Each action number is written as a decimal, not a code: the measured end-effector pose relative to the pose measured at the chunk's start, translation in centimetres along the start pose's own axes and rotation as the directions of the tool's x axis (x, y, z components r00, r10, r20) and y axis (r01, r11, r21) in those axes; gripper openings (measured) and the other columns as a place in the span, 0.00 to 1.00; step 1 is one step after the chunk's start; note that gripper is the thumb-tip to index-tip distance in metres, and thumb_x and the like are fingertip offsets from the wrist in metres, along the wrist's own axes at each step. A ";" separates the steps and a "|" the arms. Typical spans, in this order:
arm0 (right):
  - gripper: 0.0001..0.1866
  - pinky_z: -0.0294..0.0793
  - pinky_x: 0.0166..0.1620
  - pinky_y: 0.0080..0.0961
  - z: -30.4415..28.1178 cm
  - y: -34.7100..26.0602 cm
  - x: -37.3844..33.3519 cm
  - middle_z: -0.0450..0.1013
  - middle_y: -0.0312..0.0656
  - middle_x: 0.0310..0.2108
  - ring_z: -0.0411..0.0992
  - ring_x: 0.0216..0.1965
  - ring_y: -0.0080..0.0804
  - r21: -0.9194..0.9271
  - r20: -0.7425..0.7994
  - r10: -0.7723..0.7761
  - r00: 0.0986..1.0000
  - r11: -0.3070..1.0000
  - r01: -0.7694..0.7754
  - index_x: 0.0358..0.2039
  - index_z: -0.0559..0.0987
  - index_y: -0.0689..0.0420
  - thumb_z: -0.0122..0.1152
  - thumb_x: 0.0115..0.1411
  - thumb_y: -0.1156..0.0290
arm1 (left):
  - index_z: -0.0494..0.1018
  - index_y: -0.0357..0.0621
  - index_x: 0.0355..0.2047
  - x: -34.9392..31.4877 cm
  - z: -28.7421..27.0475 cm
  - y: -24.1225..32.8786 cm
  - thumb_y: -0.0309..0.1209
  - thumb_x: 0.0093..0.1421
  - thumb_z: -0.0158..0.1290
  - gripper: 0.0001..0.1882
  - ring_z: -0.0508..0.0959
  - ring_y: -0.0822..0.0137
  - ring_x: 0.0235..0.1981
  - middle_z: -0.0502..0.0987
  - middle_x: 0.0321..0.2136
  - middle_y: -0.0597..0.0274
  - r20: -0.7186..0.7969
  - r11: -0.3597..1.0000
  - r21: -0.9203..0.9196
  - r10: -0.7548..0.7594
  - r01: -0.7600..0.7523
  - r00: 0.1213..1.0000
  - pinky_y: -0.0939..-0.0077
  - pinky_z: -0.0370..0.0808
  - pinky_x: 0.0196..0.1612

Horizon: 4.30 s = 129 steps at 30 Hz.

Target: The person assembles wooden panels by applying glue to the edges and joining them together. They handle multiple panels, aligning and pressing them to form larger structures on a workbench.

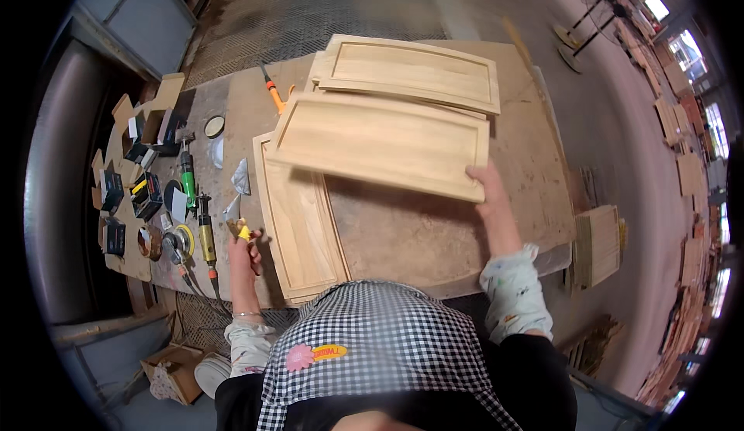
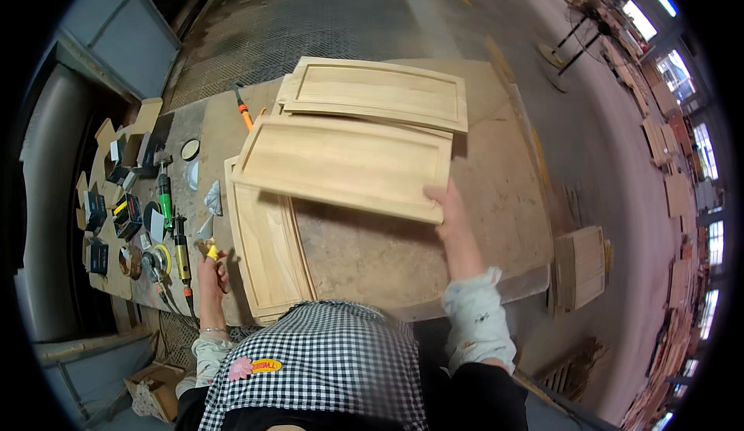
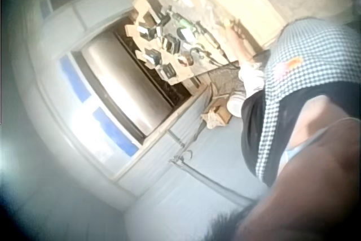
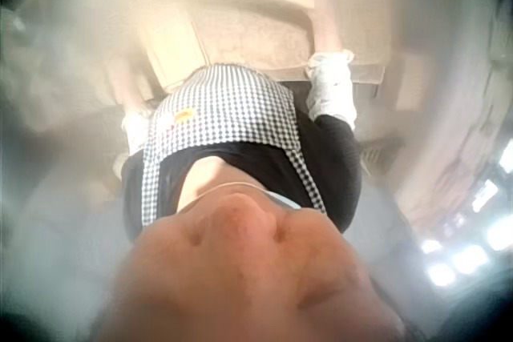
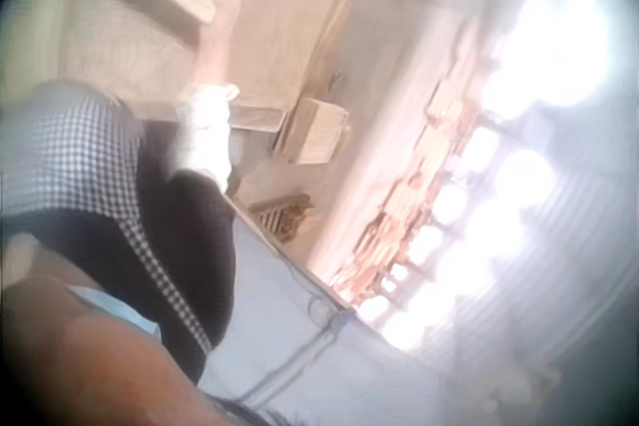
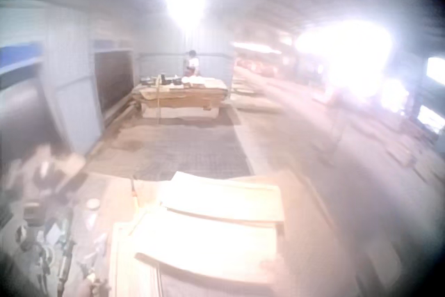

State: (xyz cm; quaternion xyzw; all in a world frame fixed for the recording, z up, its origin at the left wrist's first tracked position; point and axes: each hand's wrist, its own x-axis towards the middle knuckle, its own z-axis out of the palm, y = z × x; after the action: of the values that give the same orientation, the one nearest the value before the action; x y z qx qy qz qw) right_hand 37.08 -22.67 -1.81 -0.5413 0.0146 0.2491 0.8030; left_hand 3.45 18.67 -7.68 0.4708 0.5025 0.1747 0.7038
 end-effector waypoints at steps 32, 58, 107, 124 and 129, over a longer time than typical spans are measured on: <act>0.27 0.73 0.48 0.27 3.7 16.8 -4.3 0.77 0.46 0.43 0.75 0.44 0.31 -0.575 0.247 0.482 0.841 0.771 -0.273 0.50 0.74 0.65 0.69 0.50 0.67 | 0.57 0.35 0.64 -10.7 5.6 -7.7 0.27 0.62 0.51 0.31 0.77 0.68 0.47 0.72 0.54 0.50 0.261 0.940 0.335 -0.153 0.059 0.953 0.75 0.71 0.54; 0.37 0.53 0.65 0.48 2.3 15.7 -11.6 0.55 0.56 0.63 0.52 0.64 0.58 -0.897 0.442 -0.102 0.891 -0.071 0.436 0.61 0.68 0.54 0.68 0.49 0.65 | 0.65 0.44 0.46 -7.1 -3.0 -4.5 0.23 0.63 0.43 0.11 0.67 0.77 0.24 0.71 0.31 0.63 -0.172 0.972 -0.236 -0.021 -0.020 0.985 0.84 0.66 0.21; 0.33 0.59 0.63 0.44 13.2 22.4 -12.4 0.58 0.62 0.62 0.57 0.63 0.57 -0.967 0.065 -0.239 0.969 -0.253 0.002 0.60 0.64 0.66 0.61 0.59 0.61 | 0.77 0.45 0.42 9.9 -29.2 8.3 0.26 0.58 0.47 0.13 0.78 0.47 0.41 0.79 0.38 0.46 -0.374 0.627 0.744 0.679 -0.233 0.632 0.54 0.73 0.42; 0.21 0.81 0.43 0.36 15.0 25.8 -9.4 0.76 0.47 0.41 0.76 0.41 0.41 0.542 -0.651 0.427 0.627 0.840 -0.009 0.43 0.73 0.60 0.56 0.65 0.53 | 0.76 0.54 0.40 26.7 -44.7 8.8 0.36 0.59 0.48 0.11 0.79 0.47 0.41 0.81 0.36 0.54 -0.055 -0.059 0.993 0.519 0.100 0.853 0.46 0.70 0.44; 0.19 0.80 0.49 0.43 16.0 25.5 -8.6 0.74 0.49 0.46 0.75 0.47 0.44 0.411 -0.667 0.393 0.632 0.903 -0.128 0.47 0.73 0.62 0.55 0.67 0.58 | 0.76 0.48 0.42 25.8 -45.3 9.2 0.31 0.58 0.48 0.13 0.79 0.46 0.39 0.81 0.35 0.50 -0.055 -0.055 0.993 0.572 0.106 0.818 0.48 0.71 0.42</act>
State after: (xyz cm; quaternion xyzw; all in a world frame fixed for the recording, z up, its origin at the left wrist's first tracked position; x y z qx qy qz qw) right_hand 14.99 -4.59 -14.63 -0.4468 0.4570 0.1186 0.7599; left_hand -22.71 63.86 -16.32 0.8470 0.5307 -0.0002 -0.0307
